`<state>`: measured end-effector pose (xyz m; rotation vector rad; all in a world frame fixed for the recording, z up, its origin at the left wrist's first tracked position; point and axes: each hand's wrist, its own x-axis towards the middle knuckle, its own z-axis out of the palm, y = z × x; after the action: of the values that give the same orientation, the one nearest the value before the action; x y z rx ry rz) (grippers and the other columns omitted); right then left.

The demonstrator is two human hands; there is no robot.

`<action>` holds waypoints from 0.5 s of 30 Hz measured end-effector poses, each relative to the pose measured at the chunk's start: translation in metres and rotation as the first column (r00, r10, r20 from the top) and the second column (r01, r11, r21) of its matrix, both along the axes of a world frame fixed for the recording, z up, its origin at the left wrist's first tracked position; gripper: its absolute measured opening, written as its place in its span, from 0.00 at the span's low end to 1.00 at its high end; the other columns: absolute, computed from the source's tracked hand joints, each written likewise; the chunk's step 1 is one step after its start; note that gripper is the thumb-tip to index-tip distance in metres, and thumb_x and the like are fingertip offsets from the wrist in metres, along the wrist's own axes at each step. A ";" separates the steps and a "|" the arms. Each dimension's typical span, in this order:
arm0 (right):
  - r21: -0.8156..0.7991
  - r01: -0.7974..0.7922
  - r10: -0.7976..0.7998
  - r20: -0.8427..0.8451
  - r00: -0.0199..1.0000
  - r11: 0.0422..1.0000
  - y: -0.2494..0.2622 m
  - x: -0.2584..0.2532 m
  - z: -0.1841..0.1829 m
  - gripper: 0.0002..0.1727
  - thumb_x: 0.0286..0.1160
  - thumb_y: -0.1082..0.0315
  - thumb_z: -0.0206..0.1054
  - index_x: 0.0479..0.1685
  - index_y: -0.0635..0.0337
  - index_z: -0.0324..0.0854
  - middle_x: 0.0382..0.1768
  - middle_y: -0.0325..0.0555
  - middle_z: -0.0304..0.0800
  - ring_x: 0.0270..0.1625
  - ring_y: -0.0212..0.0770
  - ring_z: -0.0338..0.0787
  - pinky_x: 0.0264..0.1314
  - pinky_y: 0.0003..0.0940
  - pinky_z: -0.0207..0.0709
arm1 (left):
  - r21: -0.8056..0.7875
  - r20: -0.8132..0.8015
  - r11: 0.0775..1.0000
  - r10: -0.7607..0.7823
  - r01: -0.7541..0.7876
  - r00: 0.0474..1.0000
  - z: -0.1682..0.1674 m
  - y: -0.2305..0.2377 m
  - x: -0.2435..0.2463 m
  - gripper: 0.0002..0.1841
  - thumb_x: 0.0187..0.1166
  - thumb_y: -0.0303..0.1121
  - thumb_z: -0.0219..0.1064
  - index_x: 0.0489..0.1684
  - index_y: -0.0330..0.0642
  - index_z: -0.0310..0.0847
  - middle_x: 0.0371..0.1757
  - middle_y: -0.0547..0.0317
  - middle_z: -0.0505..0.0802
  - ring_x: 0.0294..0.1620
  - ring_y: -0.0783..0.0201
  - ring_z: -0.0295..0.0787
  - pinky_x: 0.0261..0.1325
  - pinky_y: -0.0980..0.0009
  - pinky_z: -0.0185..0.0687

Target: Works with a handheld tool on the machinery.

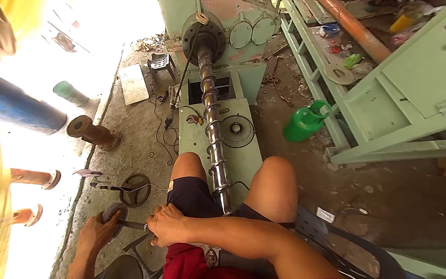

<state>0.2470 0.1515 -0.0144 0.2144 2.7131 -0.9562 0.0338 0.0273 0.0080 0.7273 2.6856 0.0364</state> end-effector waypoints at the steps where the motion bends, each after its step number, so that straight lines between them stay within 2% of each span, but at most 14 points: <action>1: -0.029 0.007 -0.007 -0.002 1.000 1.000 0.004 0.000 -0.002 0.33 0.71 0.47 0.74 0.65 0.65 0.79 0.58 0.63 0.87 0.66 0.64 0.85 0.60 0.63 0.79 | 0.072 -0.001 0.997 -0.011 0.011 1.000 -0.002 -0.005 0.001 0.29 0.81 0.54 0.70 0.58 0.31 0.86 0.55 0.27 0.90 0.63 0.31 0.86 0.68 0.30 0.74; 4: -0.176 0.016 -0.014 0.012 1.000 0.984 0.019 0.001 -0.006 0.26 0.76 0.48 0.70 0.58 0.63 0.81 0.48 0.58 0.90 0.55 0.60 0.90 0.53 0.64 0.80 | 0.373 -0.049 0.925 -0.063 0.077 0.997 -0.016 -0.028 0.010 0.27 0.82 0.51 0.67 0.55 0.30 0.86 0.47 0.31 0.92 0.53 0.36 0.90 0.61 0.31 0.76; 5: -0.226 0.021 -0.015 0.028 0.999 0.974 0.024 0.000 -0.008 0.26 0.77 0.47 0.69 0.58 0.62 0.81 0.48 0.57 0.90 0.55 0.59 0.90 0.54 0.64 0.79 | 0.459 -0.073 0.883 -0.067 0.093 0.995 -0.023 -0.034 0.014 0.27 0.82 0.52 0.65 0.56 0.30 0.86 0.45 0.33 0.92 0.50 0.40 0.91 0.59 0.34 0.79; 7: -0.276 0.021 -0.009 0.044 0.999 0.961 0.028 -0.002 -0.011 0.27 0.79 0.47 0.68 0.62 0.61 0.81 0.50 0.57 0.91 0.58 0.59 0.90 0.57 0.65 0.79 | 0.514 -0.092 0.852 -0.064 0.103 0.994 -0.030 -0.040 0.017 0.28 0.82 0.53 0.64 0.56 0.31 0.86 0.44 0.35 0.93 0.49 0.43 0.92 0.58 0.37 0.80; 10: -0.189 -0.001 0.003 0.013 1.000 0.982 0.019 0.001 -0.011 0.34 0.79 0.40 0.68 0.68 0.61 0.77 0.55 0.59 0.90 0.62 0.61 0.88 0.60 0.64 0.79 | 0.343 -0.064 0.936 -0.052 0.071 0.997 -0.018 -0.031 0.010 0.27 0.83 0.53 0.66 0.54 0.32 0.87 0.47 0.31 0.92 0.54 0.34 0.90 0.61 0.29 0.76; 12: -0.101 -0.013 0.013 -0.003 1.000 0.995 0.007 0.004 -0.009 0.45 0.71 0.35 0.73 0.77 0.62 0.74 0.68 0.66 0.81 0.73 0.67 0.79 0.65 0.66 0.77 | 0.166 -0.025 0.986 -0.025 0.029 0.999 -0.003 -0.015 0.008 0.27 0.83 0.53 0.68 0.54 0.31 0.87 0.50 0.27 0.91 0.59 0.30 0.88 0.64 0.27 0.74; 13: -0.072 -0.015 0.014 -0.015 1.000 0.997 0.003 0.004 -0.008 0.47 0.68 0.36 0.76 0.79 0.62 0.72 0.72 0.67 0.77 0.75 0.68 0.77 0.66 0.66 0.76 | 0.076 -0.014 0.997 -0.019 0.020 1.000 0.003 -0.007 0.006 0.28 0.83 0.54 0.68 0.54 0.31 0.87 0.52 0.27 0.91 0.61 0.30 0.88 0.66 0.28 0.74; 15: -0.056 -0.002 0.001 -0.034 0.999 0.998 0.000 0.002 -0.009 0.44 0.66 0.43 0.79 0.78 0.61 0.72 0.70 0.68 0.78 0.75 0.68 0.77 0.66 0.65 0.76 | -0.028 -0.009 1.000 -0.014 0.014 1.000 0.010 0.005 0.006 0.28 0.83 0.54 0.67 0.53 0.30 0.87 0.54 0.26 0.91 0.63 0.30 0.87 0.67 0.29 0.74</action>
<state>0.2495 0.1511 -0.0235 0.1873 2.7123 -1.0425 0.0395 0.0322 0.0175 0.7393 2.6841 -0.0083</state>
